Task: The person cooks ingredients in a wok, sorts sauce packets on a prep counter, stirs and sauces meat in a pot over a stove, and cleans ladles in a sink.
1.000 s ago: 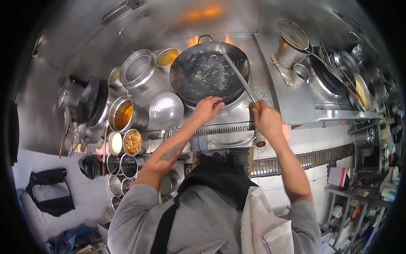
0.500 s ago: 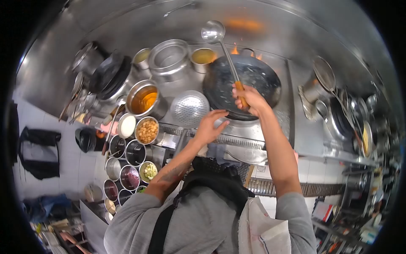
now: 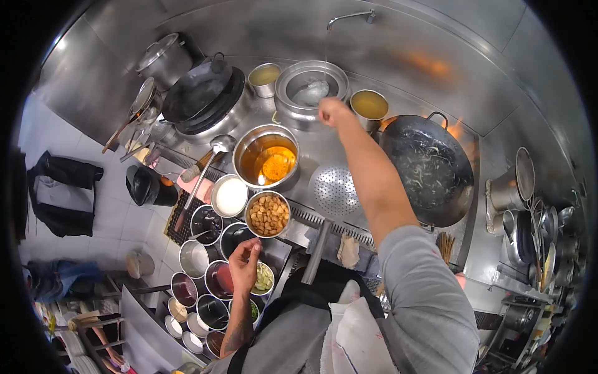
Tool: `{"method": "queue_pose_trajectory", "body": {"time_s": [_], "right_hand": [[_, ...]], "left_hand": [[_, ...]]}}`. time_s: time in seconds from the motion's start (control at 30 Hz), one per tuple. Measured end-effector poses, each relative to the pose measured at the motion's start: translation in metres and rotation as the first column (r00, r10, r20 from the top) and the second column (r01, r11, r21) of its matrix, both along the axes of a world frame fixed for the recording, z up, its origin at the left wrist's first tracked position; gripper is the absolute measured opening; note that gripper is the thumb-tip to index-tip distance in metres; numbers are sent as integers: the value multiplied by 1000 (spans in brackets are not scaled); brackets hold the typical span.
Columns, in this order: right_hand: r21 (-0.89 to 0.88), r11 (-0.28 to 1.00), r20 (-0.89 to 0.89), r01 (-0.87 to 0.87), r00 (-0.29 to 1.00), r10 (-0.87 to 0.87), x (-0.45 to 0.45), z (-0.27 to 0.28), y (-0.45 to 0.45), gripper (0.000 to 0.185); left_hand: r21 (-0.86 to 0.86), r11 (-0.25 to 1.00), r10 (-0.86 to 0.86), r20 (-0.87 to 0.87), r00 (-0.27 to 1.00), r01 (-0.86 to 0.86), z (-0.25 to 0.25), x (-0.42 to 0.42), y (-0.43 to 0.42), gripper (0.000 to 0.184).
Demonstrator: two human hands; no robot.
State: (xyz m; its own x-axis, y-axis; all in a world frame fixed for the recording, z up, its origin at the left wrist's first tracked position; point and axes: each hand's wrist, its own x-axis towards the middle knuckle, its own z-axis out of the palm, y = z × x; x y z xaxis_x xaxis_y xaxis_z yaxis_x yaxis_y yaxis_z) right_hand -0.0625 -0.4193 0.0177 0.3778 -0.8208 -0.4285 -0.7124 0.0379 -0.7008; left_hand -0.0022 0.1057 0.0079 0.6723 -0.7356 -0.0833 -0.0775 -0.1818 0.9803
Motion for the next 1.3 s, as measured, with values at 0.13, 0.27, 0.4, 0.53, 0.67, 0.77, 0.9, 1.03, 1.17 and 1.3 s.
{"method": "queue_pose_trajectory", "body": {"time_s": [0.13, 0.27, 0.4, 0.53, 0.67, 0.77, 0.9, 1.03, 1.17, 1.3], "right_hand": [[929, 297, 351, -222, 267, -898, -53, 28, 31, 16], [845, 512, 534, -153, 260, -804, -117, 65, 104, 17], [712, 702, 661, -22, 359, -659, -207, 134, 161, 18], [627, 778, 701, -22, 452, -552, -298, 189, 202, 18], [561, 828, 737, -2, 456, -499, -377, 204, 232, 18], [487, 847, 668, 213, 534, -518, -422, 205, 257, 18], [287, 897, 482, 335, 759, -438, -474, 194, 305, 15], [-211, 976, 141, 50, 990, -20, -513, 134, 330, 19], [-248, 939, 73, 240, 971, -228, -495, 64, 334, 19], [-537, 802, 9, 263, 952, -306, -477, 1, 307, 23]], "left_hand": [[-46, 993, -108, -18, 994, 107, -12, -2, -29, 19], [-32, 942, -330, 108, 938, 335, 7, -22, -99, 20], [-242, 810, -494, 212, 843, 535, -6, -59, -214, 13], [-272, 736, -671, -182, 719, 619, -35, -103, -376, 37], [-170, 919, -283, -912, 297, 355, -91, -144, -520, 66], [-106, 974, -150, -964, 220, 201, -146, -207, -569, 44], [-129, 943, -183, -971, 154, 308, -152, -276, -557, 33], [-136, 866, -318, -893, 319, 480, -146, -371, -544, 34], [-147, 768, -459, -805, 376, 623, -125, -427, -520, 35], [-169, 680, -572, -731, 372, 713, -105, -443, -502, 36]]}}
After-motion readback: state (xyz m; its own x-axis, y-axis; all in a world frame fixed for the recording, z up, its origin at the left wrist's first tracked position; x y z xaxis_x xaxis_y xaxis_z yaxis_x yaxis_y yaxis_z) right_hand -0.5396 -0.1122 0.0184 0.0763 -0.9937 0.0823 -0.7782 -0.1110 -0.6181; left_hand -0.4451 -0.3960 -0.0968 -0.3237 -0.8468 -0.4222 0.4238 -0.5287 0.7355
